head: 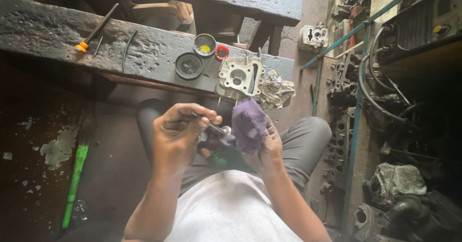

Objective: The person wipes and cleans an engine cylinder head with a cloth, handling small internal components and cleaning various surfaces.

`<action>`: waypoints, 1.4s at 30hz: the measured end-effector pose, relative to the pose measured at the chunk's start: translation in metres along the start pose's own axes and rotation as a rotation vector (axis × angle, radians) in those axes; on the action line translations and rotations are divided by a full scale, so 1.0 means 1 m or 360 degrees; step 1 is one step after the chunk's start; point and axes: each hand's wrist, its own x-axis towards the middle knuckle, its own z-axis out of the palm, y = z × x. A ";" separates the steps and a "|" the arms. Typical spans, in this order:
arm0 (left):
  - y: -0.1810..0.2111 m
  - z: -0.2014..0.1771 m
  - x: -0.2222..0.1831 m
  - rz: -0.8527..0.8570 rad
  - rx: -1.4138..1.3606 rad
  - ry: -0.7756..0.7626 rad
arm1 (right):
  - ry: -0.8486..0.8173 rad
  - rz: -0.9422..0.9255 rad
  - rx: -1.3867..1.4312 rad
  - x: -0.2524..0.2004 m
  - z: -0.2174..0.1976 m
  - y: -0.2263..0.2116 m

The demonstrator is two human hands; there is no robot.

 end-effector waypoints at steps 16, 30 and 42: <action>-0.010 0.024 -0.019 0.0096 0.0074 -0.0304 | -0.0194 0.0123 0.0003 -0.029 0.012 0.014; 0.007 0.029 -0.012 0.0000 0.0092 -0.0302 | -0.0497 0.0414 0.0261 -0.034 0.019 0.016; 0.007 0.027 -0.014 0.0068 0.0095 -0.0425 | -0.0436 0.0451 0.0279 -0.043 -0.001 0.021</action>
